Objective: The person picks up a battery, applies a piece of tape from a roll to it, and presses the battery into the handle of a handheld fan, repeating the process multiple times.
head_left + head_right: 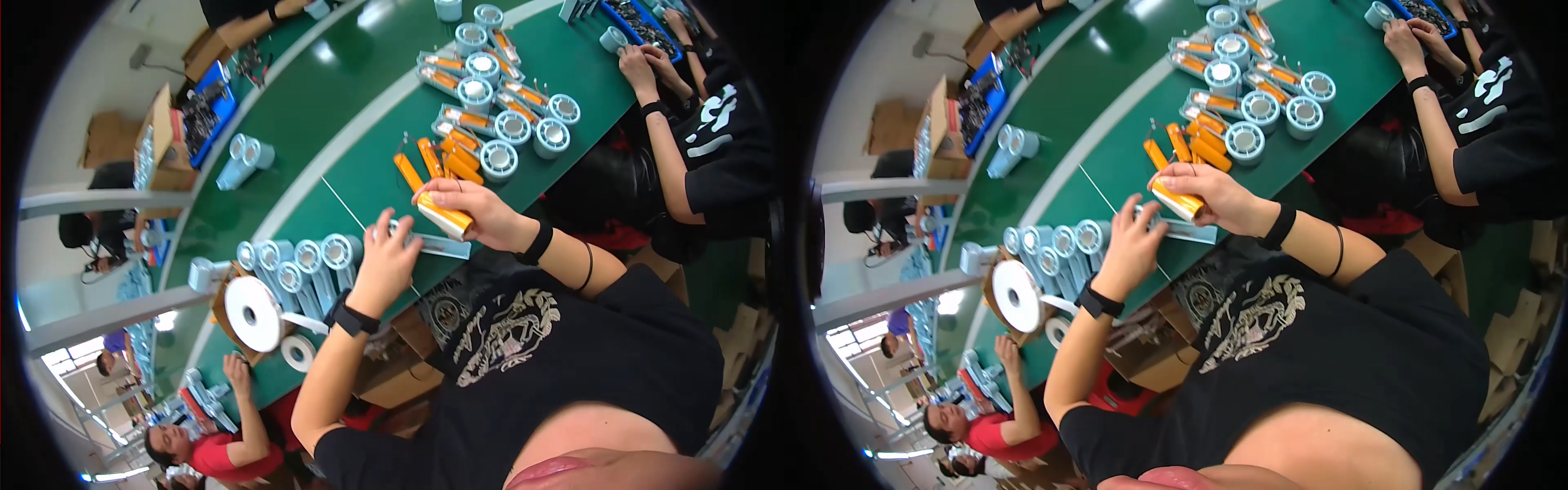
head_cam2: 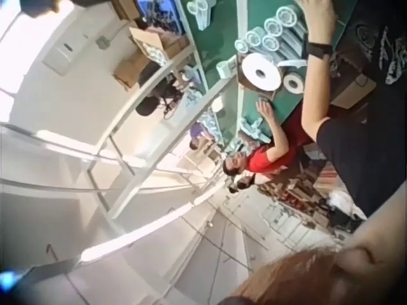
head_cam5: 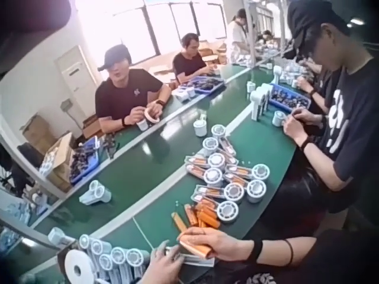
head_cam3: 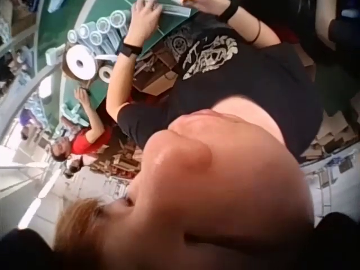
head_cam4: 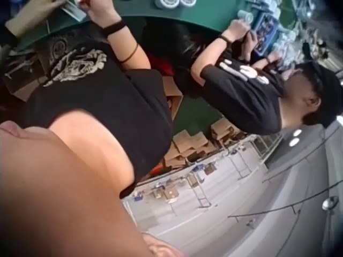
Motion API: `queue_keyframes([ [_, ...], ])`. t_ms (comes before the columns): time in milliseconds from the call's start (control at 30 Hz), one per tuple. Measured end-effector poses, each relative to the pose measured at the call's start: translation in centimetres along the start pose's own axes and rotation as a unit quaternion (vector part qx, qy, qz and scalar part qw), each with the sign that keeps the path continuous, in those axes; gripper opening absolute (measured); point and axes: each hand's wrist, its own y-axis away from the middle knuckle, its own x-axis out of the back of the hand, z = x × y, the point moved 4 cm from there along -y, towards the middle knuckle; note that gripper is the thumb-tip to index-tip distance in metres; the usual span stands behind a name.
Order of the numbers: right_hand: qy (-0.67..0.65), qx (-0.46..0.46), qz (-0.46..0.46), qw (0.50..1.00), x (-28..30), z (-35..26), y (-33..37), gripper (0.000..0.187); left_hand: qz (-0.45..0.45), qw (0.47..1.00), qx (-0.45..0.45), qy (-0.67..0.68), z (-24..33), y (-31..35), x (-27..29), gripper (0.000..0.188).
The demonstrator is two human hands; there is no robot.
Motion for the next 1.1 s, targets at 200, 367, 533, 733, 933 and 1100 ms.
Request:
queue_keyframes([
  [200,0.103,0.074,0.067,0.990,1.9,4.0,0.4,0.026,-0.002,0.976,0.099,0.192,-1.1,0.1,-0.4,0.019],
  [367,0.507,0.325,0.045,0.797,0.3,3.3,1.8,0.035,0.042,0.937,0.112,0.328,-2.2,-0.2,-0.6,0.013],
  [533,0.614,0.469,-0.009,0.635,0.9,4.7,1.8,0.039,0.045,0.865,0.175,0.468,-2.7,-0.2,-0.9,0.011],
  [733,0.745,0.379,-0.031,0.548,0.2,5.5,0.0,0.022,0.041,0.903,0.154,0.399,-2.3,0.1,-0.8,0.009],
  [933,0.756,0.343,-0.016,0.556,0.4,5.9,-0.4,0.015,0.063,0.902,0.155,0.397,-1.7,0.1,-1.2,0.007],
  [1100,0.680,0.366,0.055,0.633,0.2,5.4,0.6,0.016,0.085,0.893,0.173,0.407,-1.6,0.2,-0.5,0.007],
])
